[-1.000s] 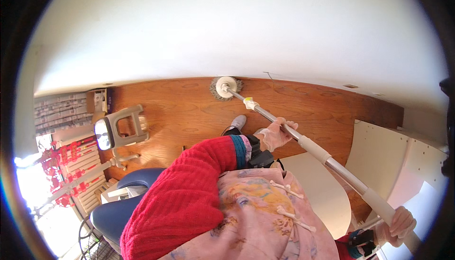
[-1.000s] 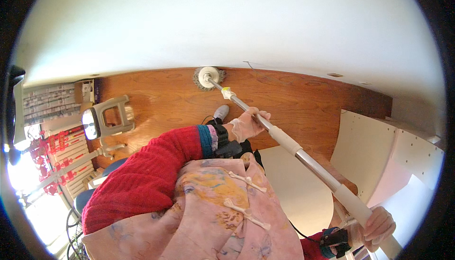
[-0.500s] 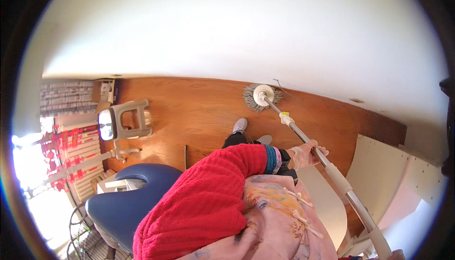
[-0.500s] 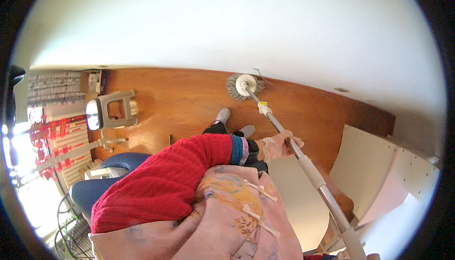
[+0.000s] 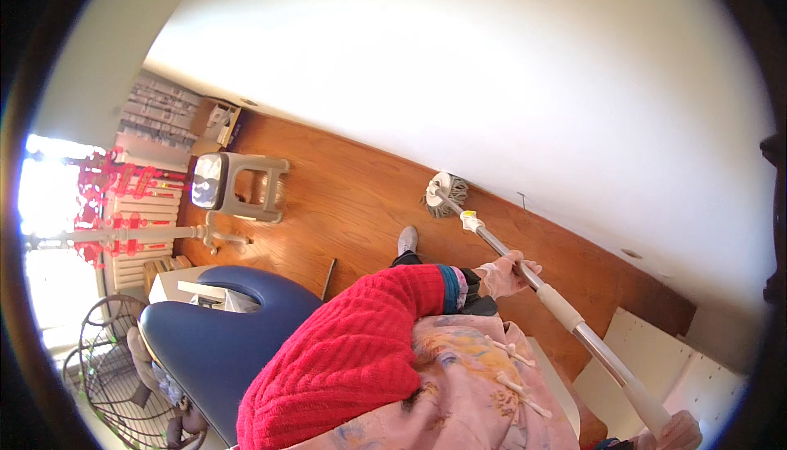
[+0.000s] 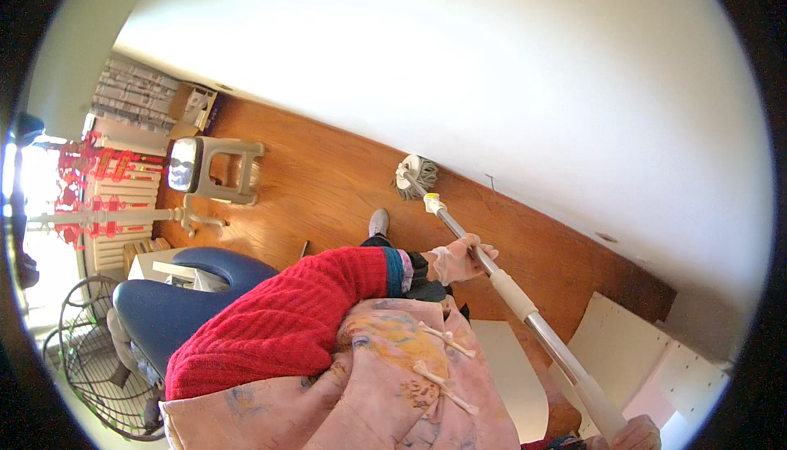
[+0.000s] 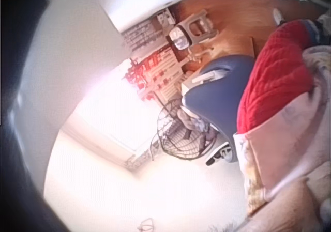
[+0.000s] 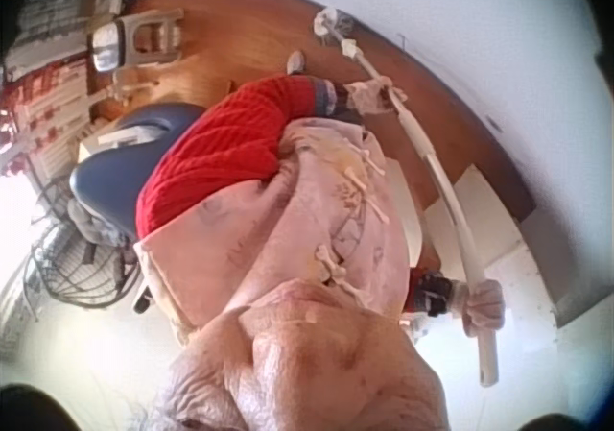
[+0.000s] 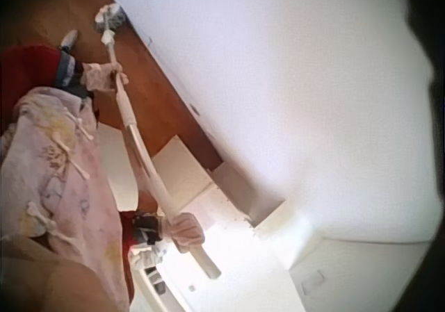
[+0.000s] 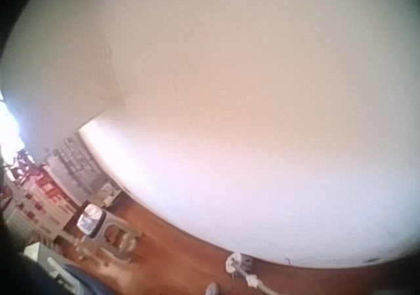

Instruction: The person mops a wooden floor in a cluttered room using a mop. They move around furniture and debris, repeatedly wiping the floor surface. A second person briefly appears in the doorway but does not assist.

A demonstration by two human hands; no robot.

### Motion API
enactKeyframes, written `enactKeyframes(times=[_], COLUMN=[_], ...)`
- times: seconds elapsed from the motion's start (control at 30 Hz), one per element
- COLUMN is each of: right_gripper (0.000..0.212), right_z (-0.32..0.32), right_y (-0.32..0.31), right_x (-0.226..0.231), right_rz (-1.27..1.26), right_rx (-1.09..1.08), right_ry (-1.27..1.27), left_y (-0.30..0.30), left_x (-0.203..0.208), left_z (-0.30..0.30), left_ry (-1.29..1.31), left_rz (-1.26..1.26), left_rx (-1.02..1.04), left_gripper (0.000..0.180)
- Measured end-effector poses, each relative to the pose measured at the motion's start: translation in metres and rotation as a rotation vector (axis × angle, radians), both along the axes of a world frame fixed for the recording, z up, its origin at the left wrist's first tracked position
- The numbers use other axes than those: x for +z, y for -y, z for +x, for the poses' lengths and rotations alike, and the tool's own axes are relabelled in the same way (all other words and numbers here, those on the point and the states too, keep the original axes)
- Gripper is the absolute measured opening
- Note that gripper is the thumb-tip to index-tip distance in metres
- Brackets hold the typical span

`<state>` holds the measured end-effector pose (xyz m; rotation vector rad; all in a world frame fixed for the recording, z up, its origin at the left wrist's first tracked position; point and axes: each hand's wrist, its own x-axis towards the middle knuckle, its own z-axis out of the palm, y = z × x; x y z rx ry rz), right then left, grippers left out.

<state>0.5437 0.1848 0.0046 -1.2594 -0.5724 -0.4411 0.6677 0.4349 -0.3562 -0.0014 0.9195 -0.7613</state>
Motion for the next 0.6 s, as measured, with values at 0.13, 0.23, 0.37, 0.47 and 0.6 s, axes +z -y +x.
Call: enactKeyframes(times=[0.13,0.23,0.37,0.47,0.6], right_gripper=[0.011,0.023,0.026,0.022,0.015], right_z=[0.014,0.028,0.079,0.106,0.117], right_y=[0.026,0.023,-0.026,-0.105,-0.150], right_x=[-0.016,-0.058,-0.087,-0.091,-0.096], right_rz=[0.047,-0.117,-0.064,-0.024,-0.063], right_rx=[0.085,-0.217,0.170,0.282,0.333], right_ry=[-0.045,-0.196,-0.237,-0.323,-0.386], left_y=[-0.005,-0.034,-0.095,-0.162,-0.225], left_x=[-0.015,-0.047,-0.071,-0.072,-0.062], left_z=[0.005,0.023,0.047,0.056,0.069], left_ry=[0.085,0.069,0.172,0.191,0.149], left_rz=[-0.039,0.137,0.322,0.490,0.464], left_rx=[0.065,0.200,0.366,0.525,0.702], left_gripper=[0.012,0.012,0.017,0.019,0.024])
